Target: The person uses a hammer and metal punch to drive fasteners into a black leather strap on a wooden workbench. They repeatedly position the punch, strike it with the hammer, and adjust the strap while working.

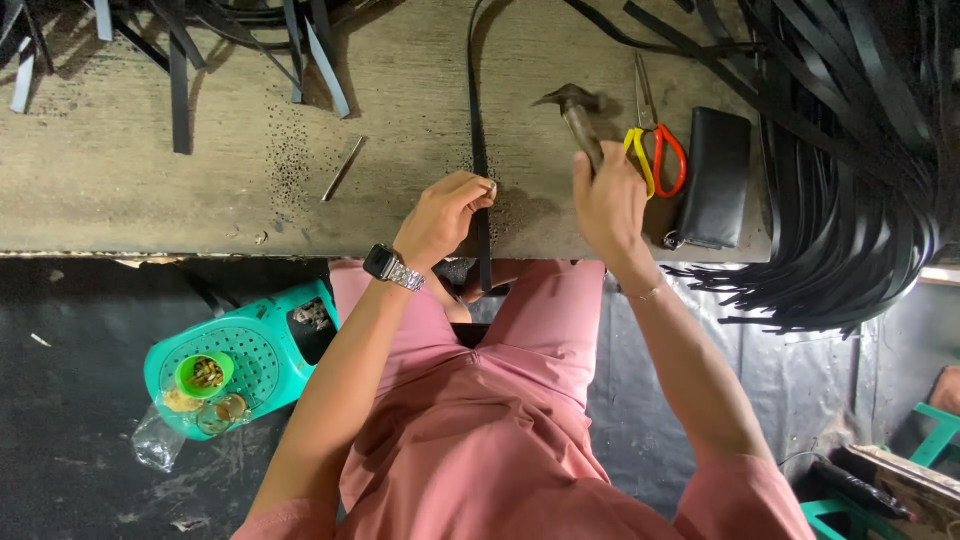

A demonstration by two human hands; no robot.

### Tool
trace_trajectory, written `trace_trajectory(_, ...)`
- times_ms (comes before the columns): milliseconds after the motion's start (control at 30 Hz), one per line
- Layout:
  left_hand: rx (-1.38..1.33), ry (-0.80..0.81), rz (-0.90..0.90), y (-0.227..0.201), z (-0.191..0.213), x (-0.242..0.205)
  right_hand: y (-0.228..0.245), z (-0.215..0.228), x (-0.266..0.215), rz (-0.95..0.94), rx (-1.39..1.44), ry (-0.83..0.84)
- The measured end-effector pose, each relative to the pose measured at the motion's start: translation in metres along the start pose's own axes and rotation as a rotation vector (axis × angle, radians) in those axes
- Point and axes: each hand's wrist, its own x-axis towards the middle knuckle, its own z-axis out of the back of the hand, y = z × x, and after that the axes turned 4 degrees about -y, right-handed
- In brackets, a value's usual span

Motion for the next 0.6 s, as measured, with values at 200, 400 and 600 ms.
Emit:
trace_trajectory(200, 0.031, 0.103, 0.064, 0.049, -0.02, -0.038, 0.013, 0.059, -0.04, 0.13, 0.434, -0.097)
trace_trajectory(400, 0.011, 0.173, 0.116, 0.045, -0.013, -0.034, 0.035, 0.077, -0.064, 0.292, 0.441, -0.101)
trace_trajectory(600, 0.049, 0.16, 0.117, 0.051, -0.019, -0.04, 0.04, 0.073, -0.072, 0.147, 0.365, 0.161)
